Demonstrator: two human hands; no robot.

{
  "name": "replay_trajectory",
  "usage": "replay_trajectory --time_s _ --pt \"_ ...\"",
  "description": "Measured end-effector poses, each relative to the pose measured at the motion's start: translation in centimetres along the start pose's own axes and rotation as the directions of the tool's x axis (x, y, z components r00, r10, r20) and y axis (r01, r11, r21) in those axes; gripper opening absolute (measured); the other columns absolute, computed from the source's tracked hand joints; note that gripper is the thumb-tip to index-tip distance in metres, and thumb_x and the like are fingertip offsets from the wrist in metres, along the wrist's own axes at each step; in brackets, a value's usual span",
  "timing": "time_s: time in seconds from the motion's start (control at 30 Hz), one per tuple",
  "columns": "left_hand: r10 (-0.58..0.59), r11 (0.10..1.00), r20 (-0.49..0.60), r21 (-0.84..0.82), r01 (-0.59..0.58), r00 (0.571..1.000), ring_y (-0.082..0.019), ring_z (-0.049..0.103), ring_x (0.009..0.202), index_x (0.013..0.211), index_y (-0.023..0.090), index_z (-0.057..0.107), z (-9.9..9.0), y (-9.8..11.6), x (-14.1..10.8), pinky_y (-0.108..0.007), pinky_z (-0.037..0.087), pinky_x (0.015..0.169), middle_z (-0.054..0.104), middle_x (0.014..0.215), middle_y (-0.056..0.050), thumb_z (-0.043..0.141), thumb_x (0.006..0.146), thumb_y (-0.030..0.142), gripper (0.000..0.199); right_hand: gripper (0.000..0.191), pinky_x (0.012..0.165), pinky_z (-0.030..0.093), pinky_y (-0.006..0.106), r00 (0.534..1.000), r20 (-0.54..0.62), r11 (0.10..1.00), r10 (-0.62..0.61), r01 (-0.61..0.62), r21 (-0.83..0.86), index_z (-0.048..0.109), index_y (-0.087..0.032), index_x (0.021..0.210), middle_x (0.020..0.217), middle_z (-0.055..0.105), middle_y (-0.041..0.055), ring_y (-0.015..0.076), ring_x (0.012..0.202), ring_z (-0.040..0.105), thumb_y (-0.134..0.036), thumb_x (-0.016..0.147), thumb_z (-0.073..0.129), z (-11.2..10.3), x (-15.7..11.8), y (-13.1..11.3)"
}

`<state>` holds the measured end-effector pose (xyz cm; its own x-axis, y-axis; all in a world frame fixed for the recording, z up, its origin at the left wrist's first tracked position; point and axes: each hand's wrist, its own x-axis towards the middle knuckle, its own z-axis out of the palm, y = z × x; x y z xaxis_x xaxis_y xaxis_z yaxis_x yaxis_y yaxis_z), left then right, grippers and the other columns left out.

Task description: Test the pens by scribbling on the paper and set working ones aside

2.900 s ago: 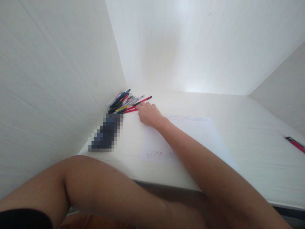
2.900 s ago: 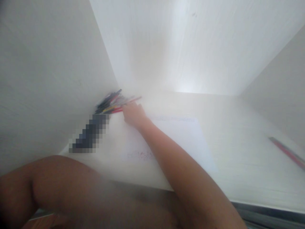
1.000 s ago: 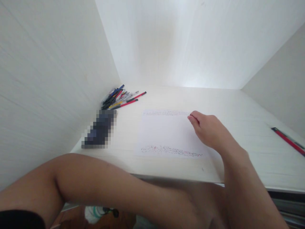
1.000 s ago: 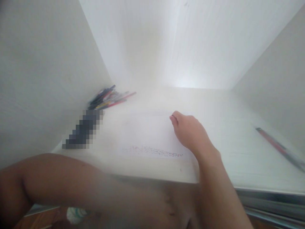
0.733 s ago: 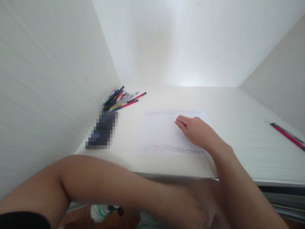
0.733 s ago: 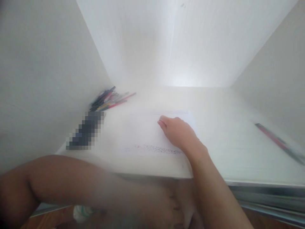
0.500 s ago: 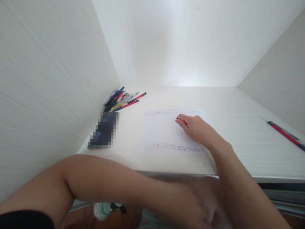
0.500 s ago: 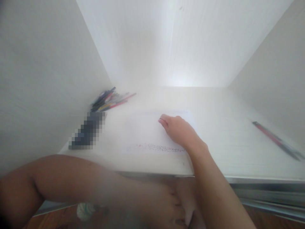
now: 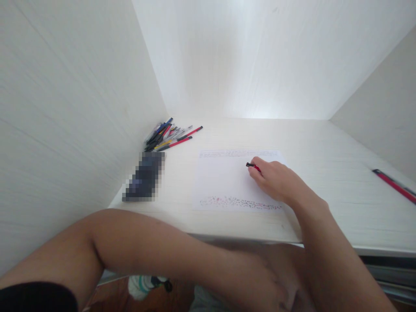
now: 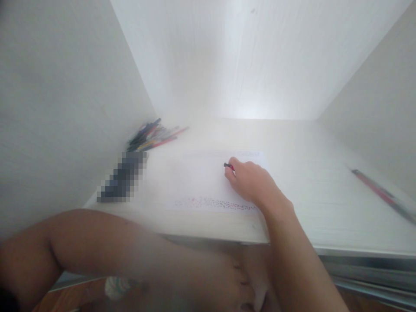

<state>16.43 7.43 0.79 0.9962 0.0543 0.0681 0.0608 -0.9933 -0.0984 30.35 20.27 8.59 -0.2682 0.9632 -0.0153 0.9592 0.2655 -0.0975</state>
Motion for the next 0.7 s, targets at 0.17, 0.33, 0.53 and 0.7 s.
replay_trajectory --time_s 0.17,0.33,0.53,0.7 --pt "0.218 0.959 -0.195 -0.139 -0.247 0.956 -0.015 0.073 0.084 0.076 0.038 0.079 2.3 0.1 -0.4 -0.032 0.059 0.073 0.081 0.094 -0.001 0.052 0.1 0.018 0.042 0.038 0.061 0.028 0.035 1.0 0.015 1.0 -0.006 0.006 0.023 0.066 -0.021 0.095 0.086 0.074 0.0129 0.0245 0.072 0.062 -0.037 0.106 0.033 -0.1 -0.1 0.1" --pt "0.233 0.915 -0.172 -0.295 -0.276 0.957 -0.02 0.073 0.081 0.082 0.031 0.078 2.9 -0.1 -0.3 -0.036 0.061 0.071 0.078 0.089 -0.002 0.068 0.095 0.023 0.018 0.042 0.061 0.029 0.034 1.0 0.013 0.999 0.0 -0.001 0.055 0.069 -0.023 0.088 0.081 0.072 0.0096 0.0221 0.066 0.057 -0.046 0.106 0.038 -0.3 -0.4 0.3" --pt "0.247 0.847 -0.192 -0.433 -0.308 0.95 -0.016 0.072 0.086 0.09 0.026 0.073 -0.7 -0.9 -0.1 -0.028 0.058 0.07 0.076 0.091 -0.001 0.066 0.098 0.022 0.012 0.038 0.063 0.033 0.034 0.973 -0.23 0.968 0.004 0.054 0.246 0.065 -0.02 0.074 0.07 0.066 0.0066 0.0186 0.064 0.053 -0.043 0.102 0.053 -0.7 -0.6 1.5" --pt "-0.122 0.945 -0.422 -0.327 -0.026 0.899 -0.013 0.064 0.068 0.092 0.023 0.068 -5.0 -4.9 -0.5 -0.028 0.047 0.057 0.071 0.08 0.001 0.057 0.104 0.034 0.02 0.051 0.056 0.034 0.031 0.826 -0.475 0.491 0.303 0.292 0.821 0.055 -0.024 0.072 0.06 0.049 -0.0006 0.0154 0.056 0.044 -0.063 0.103 0.048 -2.6 -0.9 2.2"
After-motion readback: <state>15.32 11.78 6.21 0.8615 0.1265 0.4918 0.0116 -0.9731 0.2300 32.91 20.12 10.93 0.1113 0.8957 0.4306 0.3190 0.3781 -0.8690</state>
